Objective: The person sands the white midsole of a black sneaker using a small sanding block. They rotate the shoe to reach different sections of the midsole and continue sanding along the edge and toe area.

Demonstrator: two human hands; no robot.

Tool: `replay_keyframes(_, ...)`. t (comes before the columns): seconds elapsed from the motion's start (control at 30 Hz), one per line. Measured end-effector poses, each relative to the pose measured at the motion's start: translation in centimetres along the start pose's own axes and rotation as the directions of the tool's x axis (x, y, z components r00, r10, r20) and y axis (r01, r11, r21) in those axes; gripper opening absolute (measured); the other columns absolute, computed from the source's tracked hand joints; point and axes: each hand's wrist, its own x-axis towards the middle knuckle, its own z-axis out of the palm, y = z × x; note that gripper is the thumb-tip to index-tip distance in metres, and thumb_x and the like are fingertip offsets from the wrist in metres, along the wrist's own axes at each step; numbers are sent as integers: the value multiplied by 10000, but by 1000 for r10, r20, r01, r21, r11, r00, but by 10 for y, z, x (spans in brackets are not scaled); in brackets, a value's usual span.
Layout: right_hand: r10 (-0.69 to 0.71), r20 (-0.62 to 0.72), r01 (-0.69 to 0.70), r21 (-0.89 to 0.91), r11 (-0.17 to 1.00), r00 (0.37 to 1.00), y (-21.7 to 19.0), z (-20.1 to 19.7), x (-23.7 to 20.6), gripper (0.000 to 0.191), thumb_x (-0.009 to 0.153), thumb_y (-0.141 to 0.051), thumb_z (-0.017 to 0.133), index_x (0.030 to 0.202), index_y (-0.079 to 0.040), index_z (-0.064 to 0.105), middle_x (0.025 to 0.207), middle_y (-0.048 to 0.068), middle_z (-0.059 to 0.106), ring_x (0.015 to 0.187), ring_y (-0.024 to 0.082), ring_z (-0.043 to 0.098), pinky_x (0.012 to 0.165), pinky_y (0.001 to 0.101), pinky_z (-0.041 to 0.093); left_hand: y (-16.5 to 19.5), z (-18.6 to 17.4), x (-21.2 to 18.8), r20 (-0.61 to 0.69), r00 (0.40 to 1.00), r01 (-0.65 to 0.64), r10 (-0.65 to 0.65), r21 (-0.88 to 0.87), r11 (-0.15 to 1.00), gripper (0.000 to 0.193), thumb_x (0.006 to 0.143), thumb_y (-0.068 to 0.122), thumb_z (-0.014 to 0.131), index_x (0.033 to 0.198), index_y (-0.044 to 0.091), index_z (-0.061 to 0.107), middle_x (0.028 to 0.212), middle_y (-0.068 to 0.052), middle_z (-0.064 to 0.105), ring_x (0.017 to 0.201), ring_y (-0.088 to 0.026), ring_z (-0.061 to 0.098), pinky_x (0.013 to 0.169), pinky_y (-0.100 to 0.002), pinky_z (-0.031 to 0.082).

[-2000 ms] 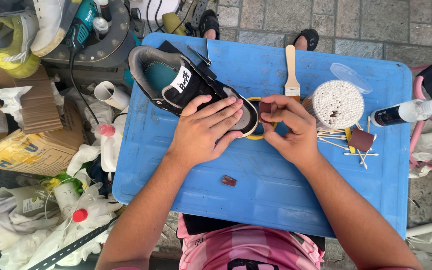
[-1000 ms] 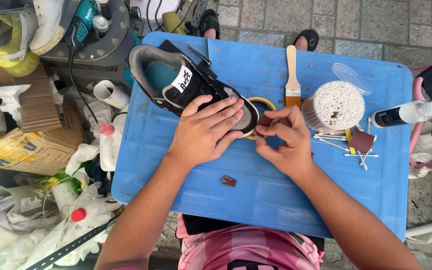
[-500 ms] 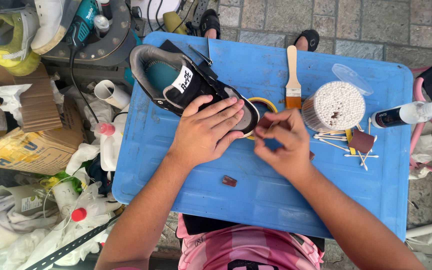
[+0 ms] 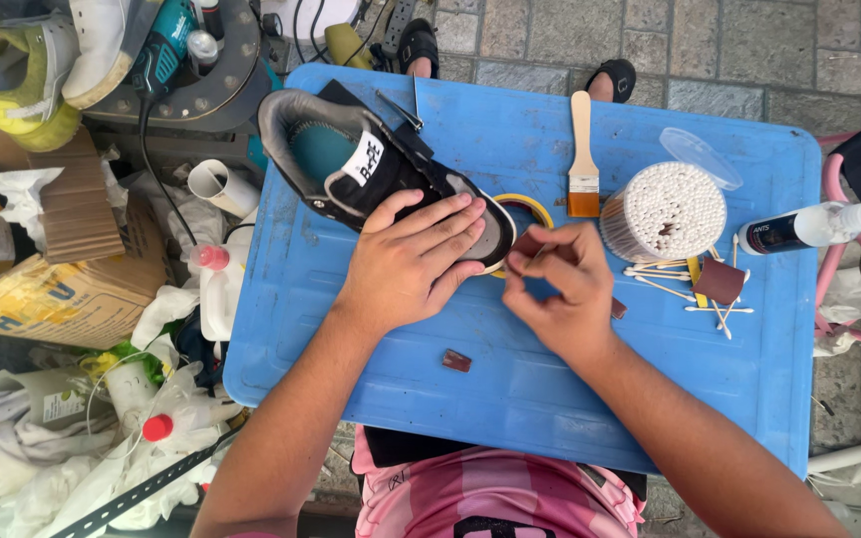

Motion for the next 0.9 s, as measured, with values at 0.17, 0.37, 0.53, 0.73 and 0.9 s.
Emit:
replay_keyframes(0.17, -3, 6, 3, 4, 1000, 1000, -2, -2, 2, 186, 809, 81, 804, 942, 26, 686, 1180, 119, 556, 989, 189, 696, 838, 286, 593, 0, 1, 0, -3, 1000, -1, 1, 7, 1000, 372, 960, 357, 733, 1220, 91, 738, 1369, -4, 688, 1336, -135, 587, 1120, -409, 386)
replay_keyframes(0.37, 73, -52, -73, 0, 997, 996, 8, -10, 15, 168, 903, 94, 737, 1039, 25, 665, 1298, 145, 625, 1116, 215, 688, 978, 321, 572, -2, -2, 0, 32, 999, -10, 9, 20, 1000, 442, 937, 378, 761, 1275, 98, 707, 1428, -9, 645, 1366, -144, 558, 1127, -400, 375)
replay_keyframes(0.53, 123, 65, -133, 189, 973, 990, 13, -10, 19, 165, 929, 85, 715, 1068, 13, 665, 1364, 152, 645, 1194, 230, 680, 1042, 333, 552, 1, -3, -2, 113, 993, 10, -19, 77, 997, 616, 784, 398, 836, 1300, 111, 661, 1503, -6, 563, 1389, -157, 510, 1113, -406, 345)
replay_keyframes(0.73, 71, 138, -93, 161, 983, 988, 16, -17, 17, 154, 856, 63, 778, 964, 2, 687, 1320, 138, 664, 1125, 204, 689, 984, 312, 564, 2, -1, -2, 115, 993, -3, -11, 120, 993, 608, 733, 366, 871, 1251, 126, 663, 1526, 24, 549, 1386, -146, 510, 1077, -383, 356)
replay_keyframes(0.9, 98, 102, -117, 201, 973, 990, 20, -13, 19, 174, 882, 72, 783, 1027, 12, 707, 1314, 121, 674, 1146, 205, 699, 947, 301, 585, 3, 0, -3, 81, 997, 6, -16, 122, 993, 571, 755, 384, 886, 1208, 124, 656, 1503, 48, 550, 1342, -135, 531, 1047, -389, 360)
